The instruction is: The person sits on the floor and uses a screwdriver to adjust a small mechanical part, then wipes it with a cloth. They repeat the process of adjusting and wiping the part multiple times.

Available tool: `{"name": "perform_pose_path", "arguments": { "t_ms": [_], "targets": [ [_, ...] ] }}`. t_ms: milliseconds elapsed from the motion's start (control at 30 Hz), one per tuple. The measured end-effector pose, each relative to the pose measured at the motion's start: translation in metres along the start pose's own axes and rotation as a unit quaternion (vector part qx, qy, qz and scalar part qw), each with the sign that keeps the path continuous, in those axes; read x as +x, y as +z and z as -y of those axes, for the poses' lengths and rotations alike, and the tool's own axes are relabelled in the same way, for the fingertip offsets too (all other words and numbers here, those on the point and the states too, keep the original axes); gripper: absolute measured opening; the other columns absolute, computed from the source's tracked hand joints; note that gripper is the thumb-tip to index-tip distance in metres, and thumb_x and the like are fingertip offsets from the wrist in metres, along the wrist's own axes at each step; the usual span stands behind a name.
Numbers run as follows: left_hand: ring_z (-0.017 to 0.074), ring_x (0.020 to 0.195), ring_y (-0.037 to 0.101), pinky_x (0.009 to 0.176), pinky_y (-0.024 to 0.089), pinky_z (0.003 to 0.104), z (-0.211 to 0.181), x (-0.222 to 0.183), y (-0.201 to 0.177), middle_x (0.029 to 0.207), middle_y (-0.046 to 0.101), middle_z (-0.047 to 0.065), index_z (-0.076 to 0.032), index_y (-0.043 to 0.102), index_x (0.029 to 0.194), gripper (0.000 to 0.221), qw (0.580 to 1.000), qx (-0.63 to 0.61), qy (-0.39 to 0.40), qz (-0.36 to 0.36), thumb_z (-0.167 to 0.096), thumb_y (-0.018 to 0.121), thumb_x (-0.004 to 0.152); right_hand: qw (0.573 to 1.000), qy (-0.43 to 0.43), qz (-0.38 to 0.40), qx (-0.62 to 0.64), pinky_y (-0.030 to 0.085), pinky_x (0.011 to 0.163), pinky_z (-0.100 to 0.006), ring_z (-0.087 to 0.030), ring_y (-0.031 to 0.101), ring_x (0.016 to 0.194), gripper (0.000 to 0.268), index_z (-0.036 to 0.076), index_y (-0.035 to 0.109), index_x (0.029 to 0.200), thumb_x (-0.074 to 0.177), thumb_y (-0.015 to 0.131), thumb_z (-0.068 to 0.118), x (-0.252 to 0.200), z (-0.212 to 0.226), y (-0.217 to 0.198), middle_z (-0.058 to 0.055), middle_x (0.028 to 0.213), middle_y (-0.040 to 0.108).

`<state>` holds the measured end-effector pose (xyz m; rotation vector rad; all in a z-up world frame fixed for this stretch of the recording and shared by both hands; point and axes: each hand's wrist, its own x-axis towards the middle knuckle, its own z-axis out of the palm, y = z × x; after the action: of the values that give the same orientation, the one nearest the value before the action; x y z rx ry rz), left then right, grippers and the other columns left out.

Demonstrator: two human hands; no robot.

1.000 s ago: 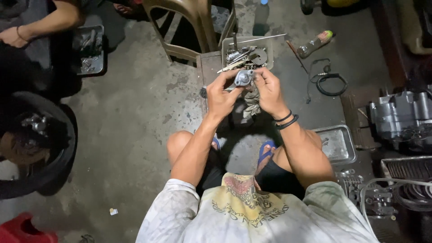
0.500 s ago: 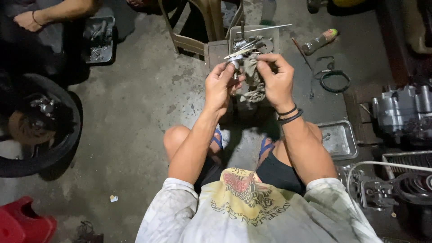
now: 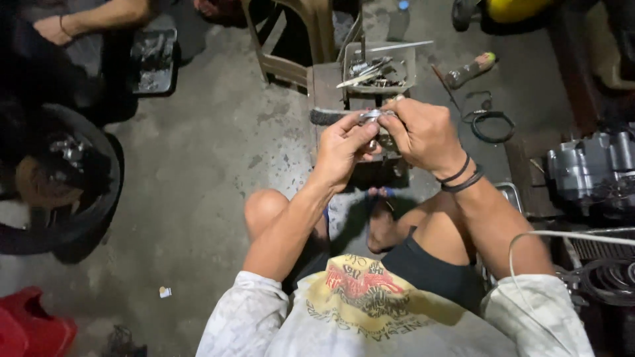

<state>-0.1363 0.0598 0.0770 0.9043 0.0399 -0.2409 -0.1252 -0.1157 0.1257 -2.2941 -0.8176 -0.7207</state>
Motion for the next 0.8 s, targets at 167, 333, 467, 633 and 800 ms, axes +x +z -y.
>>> {"name": "perform_pose_path", "arguments": {
  "t_ms": [167, 333, 467, 633, 800],
  "targets": [
    [0.029, 0.066, 0.076, 0.051, 0.065, 0.026, -0.011, -0.015, 0.015, 0.078, 0.072, 0.012, -0.002, 0.068, 0.119, 0.036, 1.0, -0.013, 0.004, -0.007, -0.016, 0.081, 0.089, 0.998, -0.05, -0.039, 0.01, 0.057, 0.062, -0.038, -0.031, 0.067, 0.067, 0.032, 0.007, 0.075, 0.112, 0.113, 0.052, 0.028, -0.001, 0.002, -0.004, -0.005, 0.073, 0.061],
    [0.0299, 0.066, 0.076, 0.049, 0.064, 0.027, -0.023, -0.035, 0.036, 0.081, 0.073, 0.014, -0.003, 0.07, 0.12, 0.035, 0.999, -0.029, 0.018, -0.014, -0.015, 0.082, 0.09, 0.993, -0.092, -0.066, 0.019, 0.057, 0.062, -0.039, -0.03, 0.064, 0.064, 0.036, 0.004, 0.076, 0.116, 0.112, 0.051, 0.029, 0.004, 0.008, -0.013, -0.004, 0.075, 0.059],
    [0.0318, 0.066, 0.076, 0.049, 0.064, 0.027, -0.022, -0.049, 0.039, 0.08, 0.072, 0.015, -0.002, 0.068, 0.121, 0.034, 0.998, -0.064, 0.015, -0.023, -0.014, 0.08, 0.091, 0.988, -0.131, -0.076, 0.037, 0.056, 0.062, -0.042, -0.032, 0.062, 0.064, 0.035, 0.0, 0.075, 0.119, 0.111, 0.051, 0.024, 0.003, 0.016, -0.013, -0.009, 0.079, 0.06],
    [0.0325, 0.067, 0.076, 0.05, 0.064, 0.028, -0.022, -0.04, 0.03, 0.085, 0.074, 0.015, -0.003, 0.069, 0.118, 0.03, 0.994, -0.104, 0.017, -0.028, -0.013, 0.079, 0.091, 0.984, -0.145, -0.088, 0.055, 0.056, 0.062, -0.043, -0.033, 0.063, 0.067, 0.032, -0.004, 0.073, 0.122, 0.11, 0.052, 0.016, 0.021, 0.033, -0.012, -0.012, 0.083, 0.063],
    [0.0274, 0.072, 0.077, 0.056, 0.067, 0.028, -0.014, 0.006, 0.006, 0.091, 0.075, 0.014, -0.008, 0.068, 0.115, 0.021, 0.99, -0.132, -0.012, -0.041, -0.018, 0.071, 0.097, 0.989, -0.109, -0.102, 0.014, 0.058, 0.066, -0.048, -0.044, 0.07, 0.081, 0.03, -0.011, 0.066, 0.131, 0.106, 0.051, -0.005, 0.032, 0.026, -0.002, -0.024, 0.093, 0.067]
  ]
}}
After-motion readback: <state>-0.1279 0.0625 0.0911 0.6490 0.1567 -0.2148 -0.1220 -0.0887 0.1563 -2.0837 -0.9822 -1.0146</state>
